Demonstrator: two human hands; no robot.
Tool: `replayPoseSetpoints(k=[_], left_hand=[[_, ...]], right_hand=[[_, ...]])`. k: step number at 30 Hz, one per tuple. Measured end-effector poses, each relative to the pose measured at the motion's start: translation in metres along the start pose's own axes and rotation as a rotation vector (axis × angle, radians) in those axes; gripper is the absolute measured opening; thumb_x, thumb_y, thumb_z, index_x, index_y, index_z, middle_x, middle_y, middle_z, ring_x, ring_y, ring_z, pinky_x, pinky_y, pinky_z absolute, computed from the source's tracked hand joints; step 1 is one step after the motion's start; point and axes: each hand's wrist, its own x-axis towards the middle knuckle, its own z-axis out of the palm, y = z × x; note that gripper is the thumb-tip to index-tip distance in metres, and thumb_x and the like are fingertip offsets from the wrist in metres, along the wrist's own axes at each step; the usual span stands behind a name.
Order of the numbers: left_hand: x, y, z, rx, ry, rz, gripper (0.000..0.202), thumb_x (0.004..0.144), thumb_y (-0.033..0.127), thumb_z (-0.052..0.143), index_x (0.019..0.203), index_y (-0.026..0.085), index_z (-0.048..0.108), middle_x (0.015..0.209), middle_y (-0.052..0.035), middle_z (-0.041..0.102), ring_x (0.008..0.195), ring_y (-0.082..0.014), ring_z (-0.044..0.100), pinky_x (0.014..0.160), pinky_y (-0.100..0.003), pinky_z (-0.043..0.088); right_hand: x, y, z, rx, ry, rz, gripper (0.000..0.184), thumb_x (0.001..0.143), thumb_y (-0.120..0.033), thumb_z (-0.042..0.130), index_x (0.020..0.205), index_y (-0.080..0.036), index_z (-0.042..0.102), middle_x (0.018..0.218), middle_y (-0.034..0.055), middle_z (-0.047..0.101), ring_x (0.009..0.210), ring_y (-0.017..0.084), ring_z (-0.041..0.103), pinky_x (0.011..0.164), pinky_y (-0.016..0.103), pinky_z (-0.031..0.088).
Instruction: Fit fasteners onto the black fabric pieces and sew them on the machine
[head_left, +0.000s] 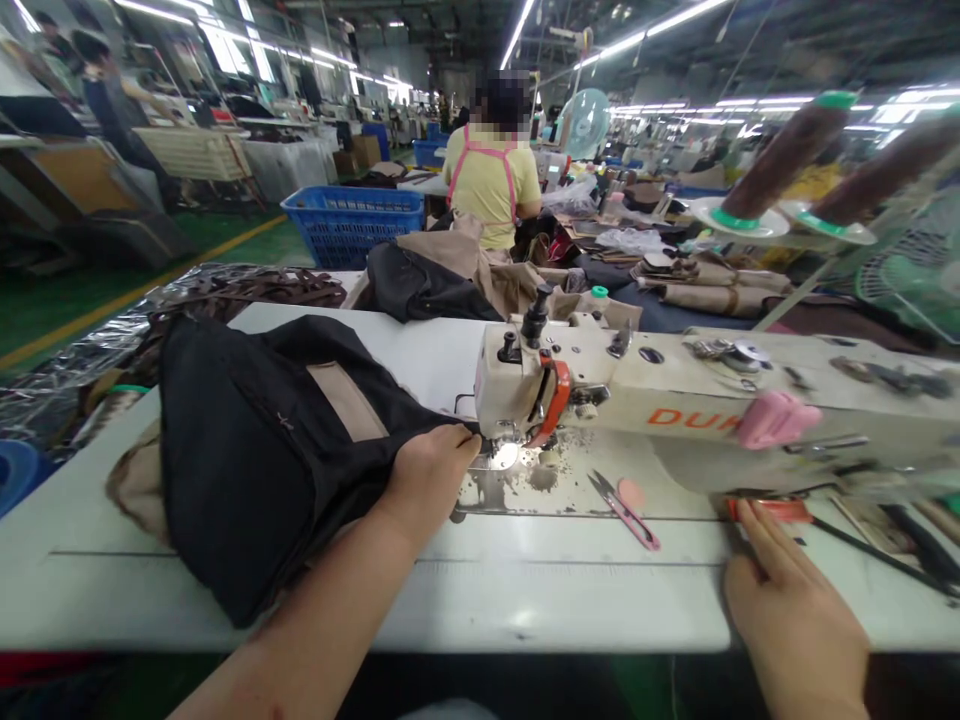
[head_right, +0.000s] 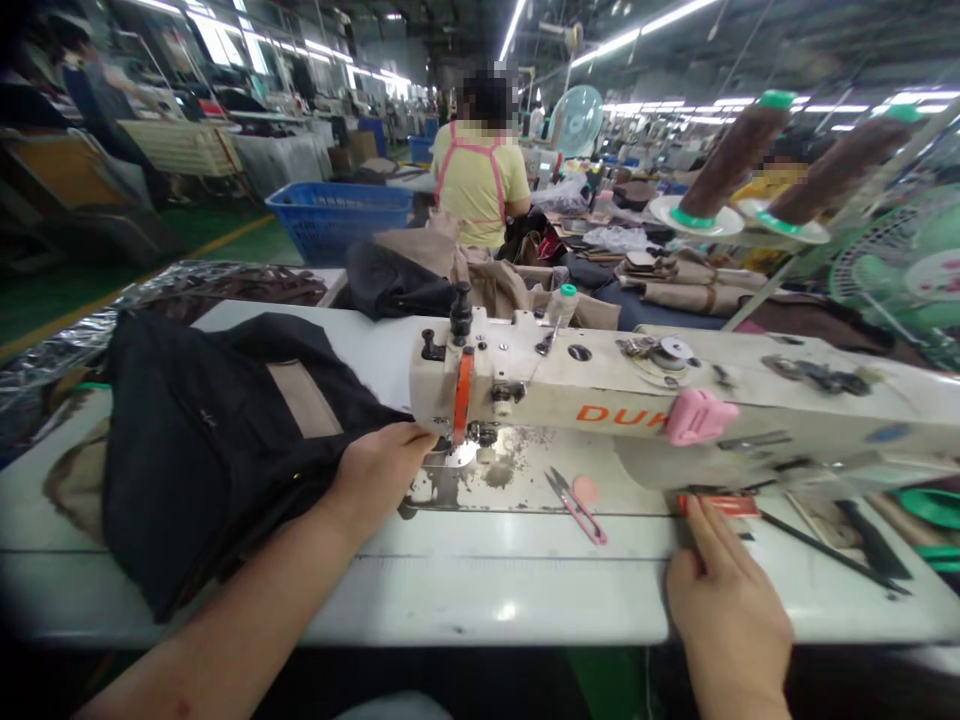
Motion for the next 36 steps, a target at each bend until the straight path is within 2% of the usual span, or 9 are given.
replayPoseSetpoints(k=[6,10,14,18,24,36], left_hand=[[-0.003,-0.001,0.001,0.053,-0.024,0.014,0.022,0.095,0.007,0.057,0.105,0.018,0.074,0.107,-0.0099,0.076,0.098,-0.0263,0.072,0.087,-0.041,0.062],[-0.006,0.0,0.0,0.067,-0.032,0.019,0.023,0.094,0.007,0.059,0.107,0.019,0.073,0.109,-0.0087,0.075,0.101,-0.0245,0.07,0.091,-0.037,0.061],[-0.007,0.001,-0.001,0.062,-0.062,0.003,0.022,0.095,0.008,0.058,0.107,0.018,0.074,0.108,-0.0076,0.074,0.101,-0.0229,0.07,0.092,-0.035,0.06],[-0.009,0.002,-0.003,0.074,-0.084,0.02,0.022,0.097,0.009,0.057,0.111,0.016,0.073,0.113,-0.0082,0.074,0.105,-0.022,0.069,0.097,-0.035,0.058],[-0.012,0.002,-0.005,0.089,-0.11,0.053,0.021,0.097,0.007,0.058,0.111,0.014,0.072,0.115,-0.0095,0.074,0.107,-0.0212,0.07,0.096,-0.034,0.059],[-0.018,0.004,-0.007,0.144,-0.033,0.12,0.021,0.096,0.006,0.06,0.112,0.012,0.071,0.115,-0.0113,0.074,0.103,-0.021,0.071,0.092,-0.033,0.06]], right_hand=[[0.0,0.002,0.001,-0.028,-0.005,0.0,0.051,0.085,-0.02,0.045,0.13,-0.016,0.07,0.133,0.01,0.07,0.114,0.027,0.071,0.096,0.04,0.057],[-0.001,0.001,0.002,-0.037,-0.013,0.021,0.051,0.087,-0.022,0.045,0.131,-0.013,0.069,0.135,0.0122,0.069,0.117,0.029,0.07,0.097,0.043,0.057],[-0.001,0.0,0.004,-0.001,0.01,0.047,0.05,0.086,-0.017,0.049,0.131,-0.014,0.07,0.135,0.0124,0.069,0.119,0.031,0.069,0.099,0.046,0.058],[-0.001,-0.003,0.002,0.008,-0.024,0.033,0.052,0.085,-0.015,0.049,0.133,-0.01,0.068,0.138,0.0158,0.066,0.121,0.033,0.068,0.103,0.049,0.056],[-0.002,-0.005,-0.001,0.004,-0.013,0.031,0.052,0.085,-0.013,0.051,0.135,-0.014,0.067,0.139,0.0118,0.066,0.123,0.031,0.067,0.105,0.045,0.055],[-0.002,-0.005,-0.001,-0.014,0.007,0.003,0.051,0.084,-0.012,0.051,0.133,-0.011,0.068,0.138,0.0134,0.066,0.122,0.03,0.068,0.104,0.043,0.056]])
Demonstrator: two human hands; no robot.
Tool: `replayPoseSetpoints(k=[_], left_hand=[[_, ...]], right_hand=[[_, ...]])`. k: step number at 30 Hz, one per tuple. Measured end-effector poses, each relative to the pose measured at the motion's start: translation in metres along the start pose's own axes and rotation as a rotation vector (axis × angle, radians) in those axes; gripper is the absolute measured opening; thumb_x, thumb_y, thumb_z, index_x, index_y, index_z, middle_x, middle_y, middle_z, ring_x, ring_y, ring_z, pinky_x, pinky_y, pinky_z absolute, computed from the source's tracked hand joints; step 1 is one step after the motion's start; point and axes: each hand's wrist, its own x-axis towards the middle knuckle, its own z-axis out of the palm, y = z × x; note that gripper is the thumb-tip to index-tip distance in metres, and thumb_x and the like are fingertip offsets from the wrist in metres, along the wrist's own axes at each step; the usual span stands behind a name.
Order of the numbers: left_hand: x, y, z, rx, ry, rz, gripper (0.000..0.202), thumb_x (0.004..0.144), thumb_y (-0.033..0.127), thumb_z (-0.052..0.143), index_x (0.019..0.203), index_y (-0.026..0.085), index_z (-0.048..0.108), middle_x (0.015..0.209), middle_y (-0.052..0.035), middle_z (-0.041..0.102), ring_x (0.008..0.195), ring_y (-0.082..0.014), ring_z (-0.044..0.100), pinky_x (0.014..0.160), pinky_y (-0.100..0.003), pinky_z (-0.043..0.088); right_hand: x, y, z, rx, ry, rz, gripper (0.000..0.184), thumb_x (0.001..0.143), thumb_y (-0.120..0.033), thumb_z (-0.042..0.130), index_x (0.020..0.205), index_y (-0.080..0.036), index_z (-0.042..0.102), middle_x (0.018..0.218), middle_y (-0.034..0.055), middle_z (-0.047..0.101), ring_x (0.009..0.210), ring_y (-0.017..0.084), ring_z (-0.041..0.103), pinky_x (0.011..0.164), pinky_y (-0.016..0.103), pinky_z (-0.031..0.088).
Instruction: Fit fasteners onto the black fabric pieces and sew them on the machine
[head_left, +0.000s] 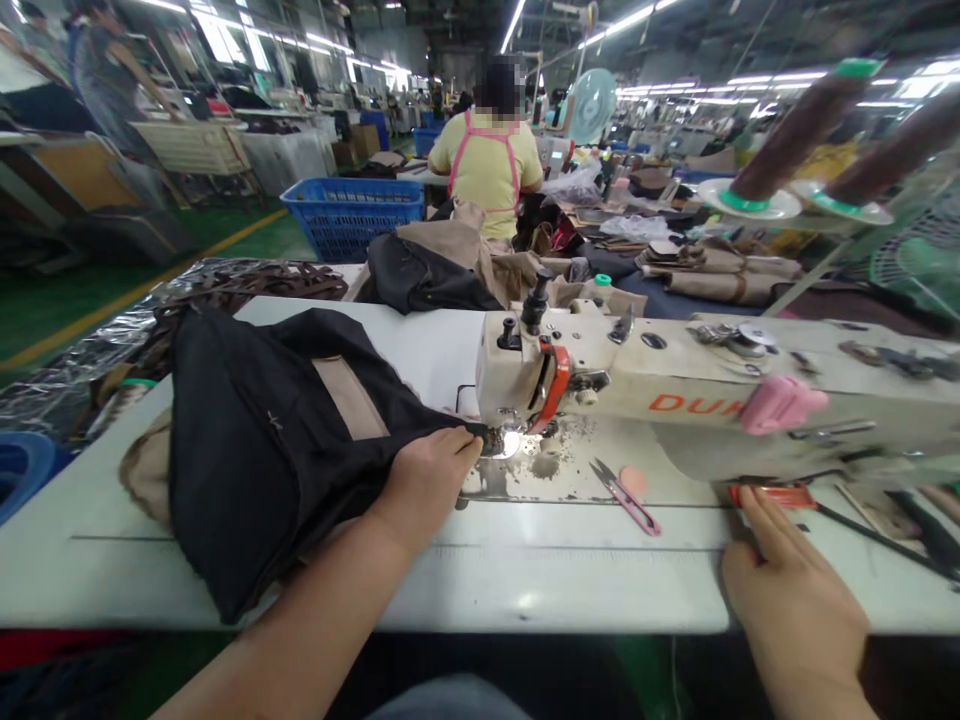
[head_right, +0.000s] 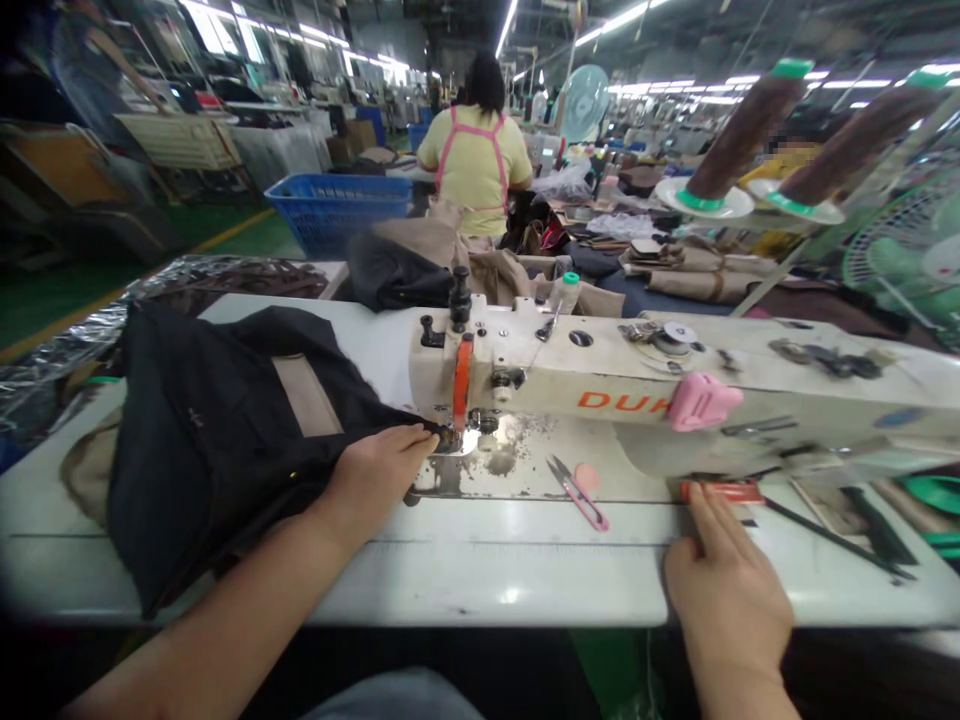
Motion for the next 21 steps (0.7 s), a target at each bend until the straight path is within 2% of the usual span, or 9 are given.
replayPoseSetpoints(k=[4,15,21], left_hand=[[-0.0013,0.0003,0.0006,0.002,0.024,0.007,0.021,0.096,0.005,0.058,0.11,0.013,0.072,0.112,-0.0105,0.075,0.101,-0.021,0.072,0.09,-0.033,0.061],[-0.0063,0.0007,0.0015,-0.039,0.014,-0.001,0.024,0.096,0.005,0.057,0.113,0.015,0.071,0.115,-0.0096,0.074,0.108,-0.02,0.07,0.097,-0.033,0.059],[-0.0057,0.0029,0.002,-0.004,-0.021,-0.009,0.024,0.096,0.004,0.058,0.113,0.013,0.072,0.117,-0.0112,0.073,0.107,-0.0206,0.07,0.094,-0.033,0.059]], right_hand=[[-0.0002,0.0007,0.0006,-0.011,-0.025,0.011,0.052,0.085,-0.015,0.049,0.133,-0.009,0.067,0.139,0.0145,0.066,0.122,0.03,0.068,0.104,0.043,0.056],[-0.0013,0.0045,0.0043,-0.025,0.035,-0.061,0.05,0.085,-0.014,0.048,0.131,-0.008,0.068,0.135,0.0166,0.068,0.116,0.032,0.071,0.099,0.045,0.058],[-0.0013,0.0008,0.0039,0.03,0.185,-0.166,0.067,0.084,-0.008,0.048,0.151,-0.011,0.048,0.145,0.0189,0.059,0.131,0.035,0.06,0.105,0.051,0.053]])
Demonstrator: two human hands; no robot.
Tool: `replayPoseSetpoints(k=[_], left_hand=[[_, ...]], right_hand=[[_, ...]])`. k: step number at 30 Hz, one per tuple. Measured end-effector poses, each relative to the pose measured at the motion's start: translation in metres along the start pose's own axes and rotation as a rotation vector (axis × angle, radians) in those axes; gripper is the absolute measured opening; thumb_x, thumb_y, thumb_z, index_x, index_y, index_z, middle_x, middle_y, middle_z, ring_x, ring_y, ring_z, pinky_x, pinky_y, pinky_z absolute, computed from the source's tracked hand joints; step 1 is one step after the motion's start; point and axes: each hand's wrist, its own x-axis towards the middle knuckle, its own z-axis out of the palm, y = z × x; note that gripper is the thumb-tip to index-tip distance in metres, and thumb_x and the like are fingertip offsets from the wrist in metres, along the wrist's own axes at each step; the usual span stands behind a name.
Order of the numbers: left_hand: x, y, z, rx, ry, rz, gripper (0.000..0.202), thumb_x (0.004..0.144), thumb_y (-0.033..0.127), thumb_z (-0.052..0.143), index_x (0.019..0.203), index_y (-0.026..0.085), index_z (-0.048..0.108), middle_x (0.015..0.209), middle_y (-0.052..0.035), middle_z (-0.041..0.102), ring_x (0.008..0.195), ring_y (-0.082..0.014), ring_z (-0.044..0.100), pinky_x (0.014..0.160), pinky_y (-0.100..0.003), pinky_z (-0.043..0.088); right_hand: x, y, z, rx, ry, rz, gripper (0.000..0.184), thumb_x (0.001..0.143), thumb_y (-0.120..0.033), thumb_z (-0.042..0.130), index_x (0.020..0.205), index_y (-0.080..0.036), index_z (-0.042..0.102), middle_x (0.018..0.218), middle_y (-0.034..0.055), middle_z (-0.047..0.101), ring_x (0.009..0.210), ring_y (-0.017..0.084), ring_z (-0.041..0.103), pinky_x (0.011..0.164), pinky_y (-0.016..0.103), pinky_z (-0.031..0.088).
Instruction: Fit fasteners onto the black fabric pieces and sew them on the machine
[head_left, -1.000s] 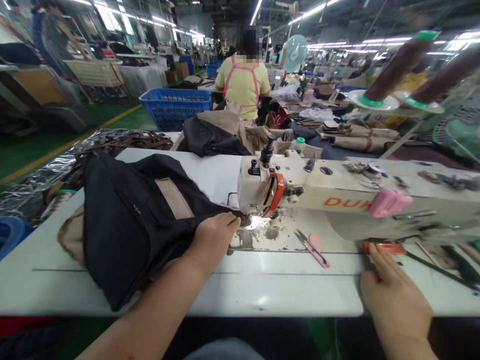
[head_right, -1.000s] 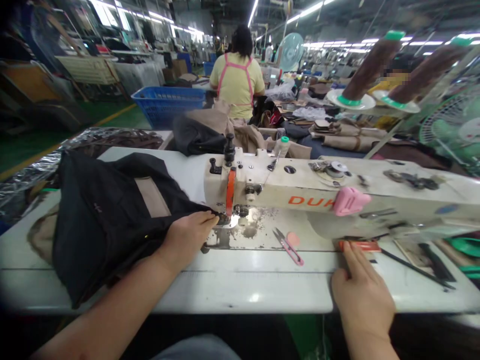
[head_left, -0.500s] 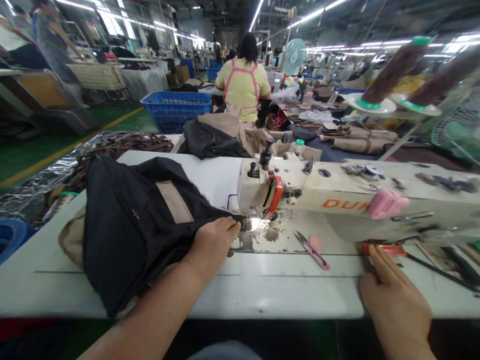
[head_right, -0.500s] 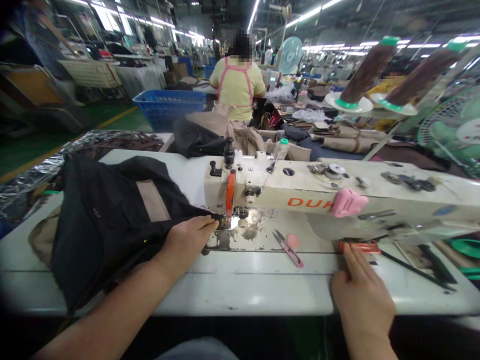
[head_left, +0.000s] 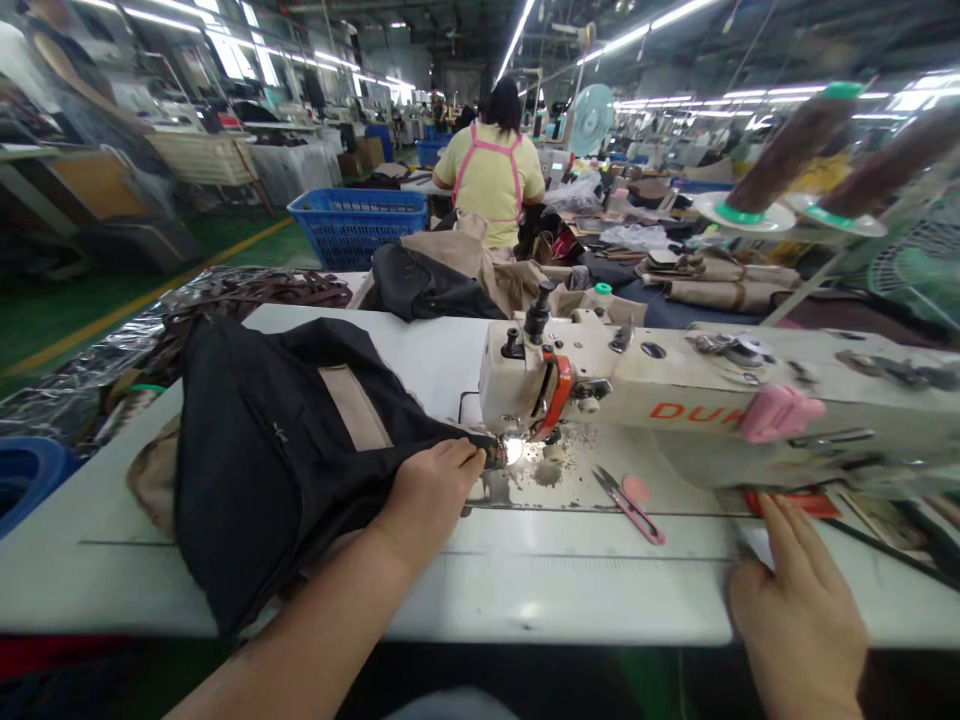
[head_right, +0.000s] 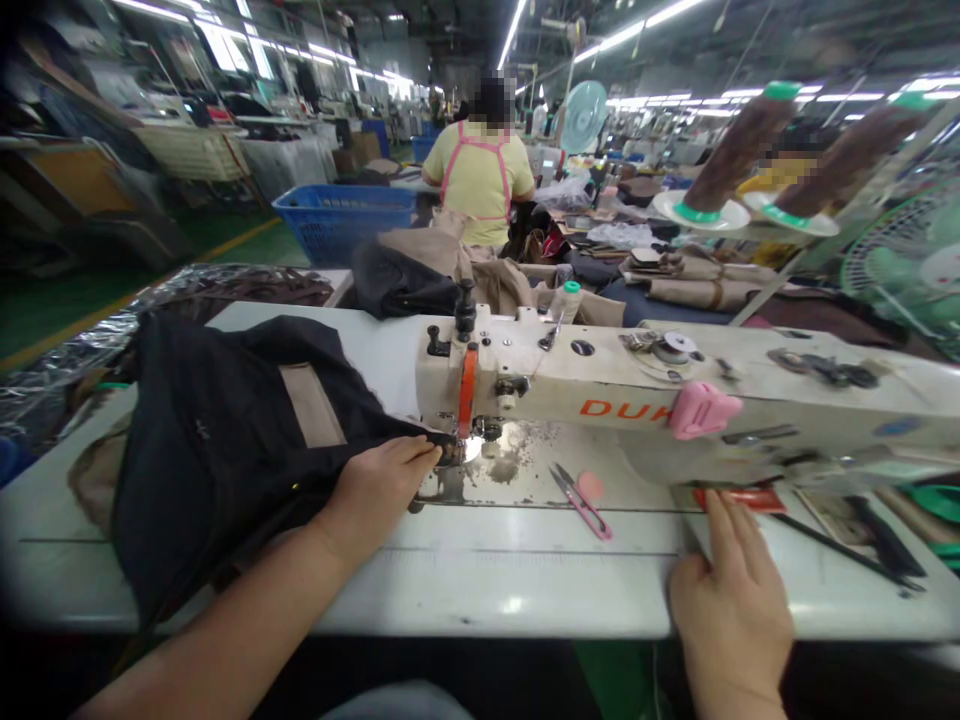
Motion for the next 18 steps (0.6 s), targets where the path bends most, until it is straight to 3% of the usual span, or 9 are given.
replayPoseSetpoints(k=[4,5,7,9,12,15,18], left_hand=[[0.001,0.002,-0.001,0.018,-0.022,-0.015,0.023,0.097,0.006,0.057,0.113,0.013,0.071,0.118,-0.011,0.073,0.105,-0.0206,0.07,0.092,-0.033,0.06],[0.002,0.003,-0.002,0.015,-0.027,-0.021,0.023,0.097,0.006,0.058,0.114,0.013,0.071,0.117,-0.0106,0.073,0.105,-0.0206,0.07,0.093,-0.034,0.06],[0.002,0.004,-0.004,0.006,-0.037,-0.037,0.022,0.097,0.006,0.058,0.113,0.013,0.071,0.117,-0.0104,0.073,0.105,-0.0207,0.07,0.094,-0.034,0.06],[0.003,0.004,-0.006,0.0,-0.042,-0.045,0.021,0.096,0.006,0.06,0.112,0.014,0.071,0.117,-0.0106,0.073,0.105,-0.0212,0.07,0.093,-0.035,0.06],[0.006,0.005,-0.009,-0.013,-0.054,-0.042,0.02,0.095,0.005,0.061,0.11,0.014,0.071,0.117,-0.0107,0.073,0.105,-0.0215,0.069,0.093,-0.035,0.06],[0.008,0.005,-0.011,-0.014,-0.062,-0.05,0.019,0.095,0.006,0.061,0.108,0.015,0.071,0.116,-0.0098,0.073,0.103,-0.0207,0.069,0.092,-0.033,0.06],[0.008,0.005,-0.01,-0.001,-0.052,-0.046,0.017,0.096,0.008,0.06,0.107,0.015,0.071,0.115,-0.0099,0.073,0.101,-0.0209,0.069,0.09,-0.033,0.059]], right_hand=[[0.0,-0.009,-0.005,-0.024,0.088,0.009,0.072,0.079,-0.009,0.055,0.151,-0.005,0.047,0.141,0.0278,0.058,0.124,0.045,0.061,0.096,0.057,0.054],[-0.002,-0.016,-0.008,-0.037,0.095,0.03,0.07,0.078,-0.011,0.057,0.147,-0.004,0.051,0.132,0.0277,0.063,0.114,0.044,0.065,0.09,0.056,0.055],[-0.006,-0.041,-0.013,-0.017,0.076,0.031,0.058,0.078,-0.012,0.06,0.136,-0.01,0.061,0.109,0.0194,0.07,0.087,0.034,0.07,0.077,0.048,0.054],[-0.008,-0.076,-0.017,0.103,0.0,-0.073,0.044,0.081,-0.011,0.06,0.124,-0.018,0.068,0.098,0.0111,0.069,0.076,0.023,0.064,0.076,0.04,0.05],[-0.002,-0.136,-0.017,0.306,-0.141,-0.256,0.035,0.089,-0.011,0.055,0.12,-0.02,0.068,0.096,0.0089,0.067,0.091,0.025,0.061,0.084,0.04,0.045],[0.01,-0.178,-0.009,0.43,-0.339,-0.331,0.05,0.088,-0.01,0.054,0.136,-0.018,0.06,0.099,0.009,0.065,0.093,0.026,0.057,0.084,0.039,0.043],[0.02,-0.198,0.002,0.415,-0.461,-0.343,0.06,0.084,-0.007,0.057,0.143,-0.019,0.057,0.1,0.0088,0.062,0.096,0.026,0.054,0.085,0.039,0.041]])
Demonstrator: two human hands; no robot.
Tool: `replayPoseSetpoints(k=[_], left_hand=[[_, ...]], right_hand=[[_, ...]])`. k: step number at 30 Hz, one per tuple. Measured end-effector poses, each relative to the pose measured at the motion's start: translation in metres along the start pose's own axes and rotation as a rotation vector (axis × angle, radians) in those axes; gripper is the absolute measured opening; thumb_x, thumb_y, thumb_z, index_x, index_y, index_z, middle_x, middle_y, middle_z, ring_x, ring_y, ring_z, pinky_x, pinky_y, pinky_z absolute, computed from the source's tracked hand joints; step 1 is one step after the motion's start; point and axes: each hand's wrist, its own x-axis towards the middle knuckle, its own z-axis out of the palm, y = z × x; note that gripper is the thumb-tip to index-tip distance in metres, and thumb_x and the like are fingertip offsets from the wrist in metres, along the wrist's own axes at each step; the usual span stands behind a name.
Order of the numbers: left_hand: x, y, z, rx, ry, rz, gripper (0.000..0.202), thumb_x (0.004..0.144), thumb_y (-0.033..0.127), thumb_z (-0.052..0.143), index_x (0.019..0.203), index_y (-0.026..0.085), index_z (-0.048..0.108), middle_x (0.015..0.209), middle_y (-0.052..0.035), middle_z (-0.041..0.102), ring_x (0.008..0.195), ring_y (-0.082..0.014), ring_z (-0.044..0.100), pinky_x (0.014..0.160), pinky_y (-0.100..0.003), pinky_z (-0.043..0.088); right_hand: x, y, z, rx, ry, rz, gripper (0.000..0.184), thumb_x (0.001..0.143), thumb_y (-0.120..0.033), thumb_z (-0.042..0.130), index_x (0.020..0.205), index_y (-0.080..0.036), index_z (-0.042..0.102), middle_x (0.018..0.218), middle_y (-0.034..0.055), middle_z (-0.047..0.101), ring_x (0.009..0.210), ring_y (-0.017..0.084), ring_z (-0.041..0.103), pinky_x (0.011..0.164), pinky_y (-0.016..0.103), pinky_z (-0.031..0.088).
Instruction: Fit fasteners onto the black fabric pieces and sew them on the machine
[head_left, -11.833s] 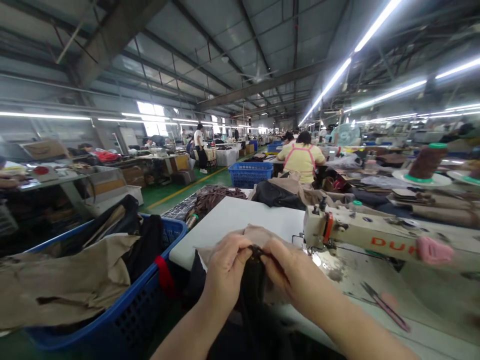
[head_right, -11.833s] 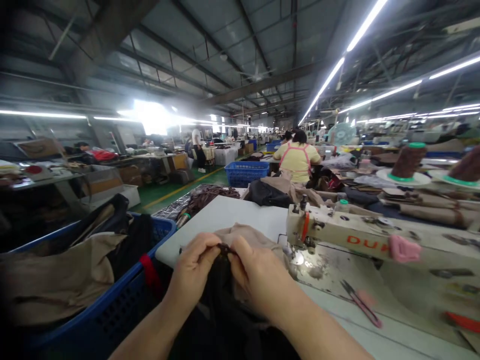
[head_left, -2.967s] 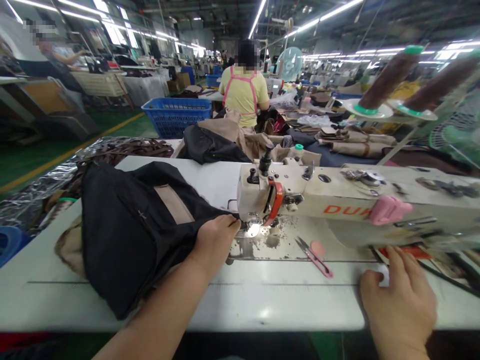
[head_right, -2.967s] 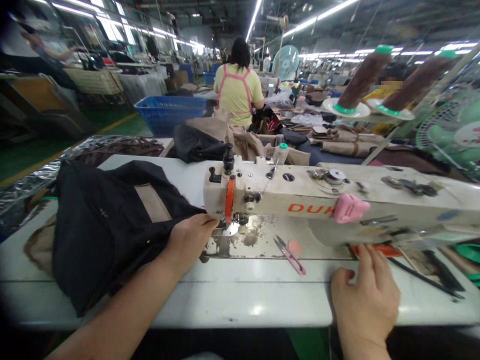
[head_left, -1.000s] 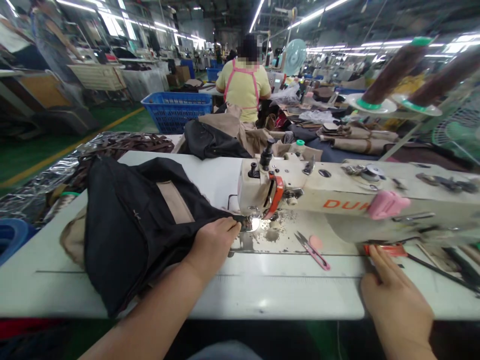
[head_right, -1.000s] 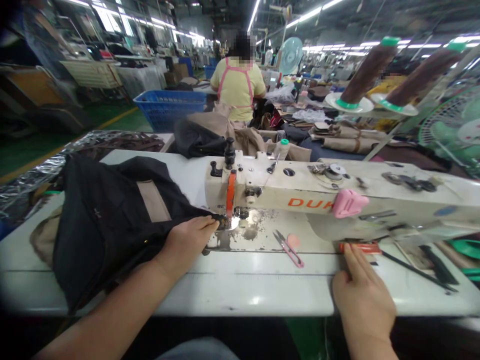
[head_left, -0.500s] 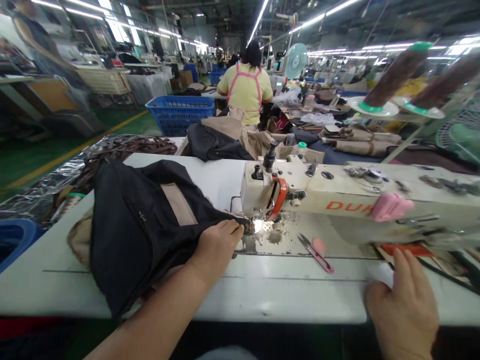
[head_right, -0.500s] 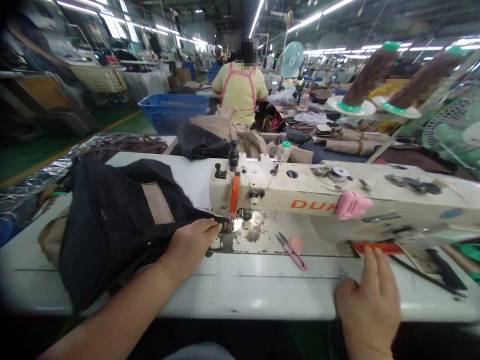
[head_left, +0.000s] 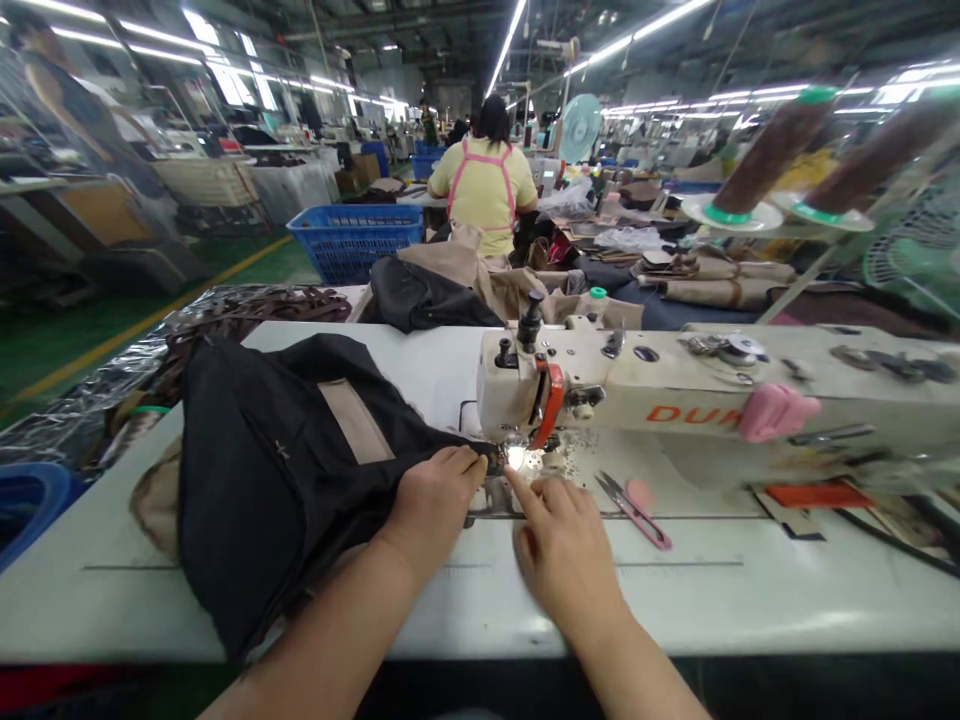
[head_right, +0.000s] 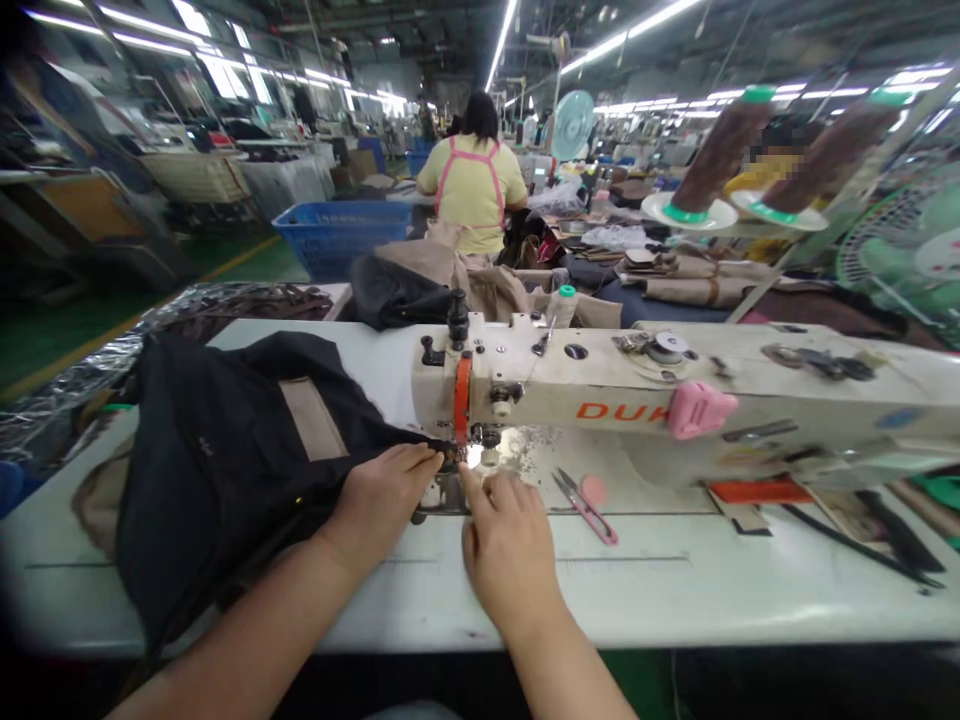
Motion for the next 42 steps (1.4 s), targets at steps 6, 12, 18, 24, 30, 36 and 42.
replayPoseSetpoints(k=[6,12,18,24,30,36,42], left_hand=[[-0.001,0.0,0.003,-0.009,0.012,-0.007,0.016,0.096,0.009,0.061,0.105,0.016,0.071,0.114,-0.0095,0.073,0.102,-0.0215,0.068,0.091,-0.033,0.058],[0.001,0.001,0.003,-0.025,-0.018,-0.031,0.016,0.097,0.01,0.06,0.105,0.016,0.072,0.114,-0.009,0.073,0.101,-0.021,0.068,0.091,-0.034,0.059],[0.003,-0.001,0.006,-0.02,-0.02,-0.036,0.016,0.097,0.012,0.06,0.107,0.017,0.071,0.115,-0.009,0.072,0.105,-0.0222,0.067,0.092,-0.035,0.058],[0.006,-0.001,0.004,-0.019,-0.025,-0.064,0.016,0.097,0.012,0.06,0.106,0.018,0.071,0.111,-0.0079,0.073,0.102,-0.022,0.067,0.087,-0.033,0.058],[0.011,-0.002,0.005,-0.005,-0.041,-0.067,0.015,0.096,0.012,0.061,0.105,0.017,0.071,0.112,-0.0079,0.073,0.101,-0.022,0.067,0.087,-0.033,0.058],[0.014,-0.002,0.005,0.005,-0.044,-0.091,0.015,0.096,0.014,0.062,0.107,0.019,0.071,0.109,-0.0065,0.073,0.101,-0.0211,0.067,0.088,-0.031,0.058],[0.016,-0.003,0.005,-0.007,-0.042,-0.097,0.016,0.096,0.015,0.061,0.108,0.019,0.071,0.108,-0.0067,0.074,0.1,-0.0225,0.068,0.086,-0.033,0.058]], right_hand=[[0.006,-0.003,0.007,-0.079,-0.052,0.066,0.058,0.085,-0.01,0.062,0.141,-0.026,0.06,0.094,0.0077,0.057,0.092,0.027,0.05,0.079,0.038,0.037],[0.003,-0.003,0.006,-0.105,-0.037,0.078,0.06,0.085,-0.01,0.062,0.142,-0.029,0.06,0.091,0.0071,0.055,0.088,0.026,0.046,0.076,0.037,0.033],[0.004,-0.003,0.006,-0.128,-0.046,0.08,0.066,0.084,-0.007,0.059,0.146,-0.03,0.056,0.09,0.0069,0.054,0.087,0.026,0.046,0.076,0.037,0.033],[0.004,0.0,0.009,-0.107,-0.04,0.08,0.066,0.082,-0.006,0.058,0.144,-0.026,0.057,0.091,0.0075,0.056,0.089,0.026,0.048,0.077,0.037,0.034],[-0.001,0.003,0.01,-0.072,0.027,0.085,0.055,0.078,-0.003,0.055,0.13,-0.017,0.065,0.088,0.0078,0.058,0.088,0.026,0.049,0.078,0.038,0.036],[-0.001,0.003,0.011,-0.067,0.05,0.071,0.055,0.078,-0.003,0.055,0.13,-0.017,0.064,0.086,0.0071,0.057,0.086,0.026,0.049,0.077,0.038,0.036],[-0.002,0.003,0.012,-0.067,0.064,0.066,0.053,0.08,-0.002,0.053,0.129,-0.017,0.063,0.087,0.007,0.058,0.086,0.026,0.05,0.078,0.038,0.037]])
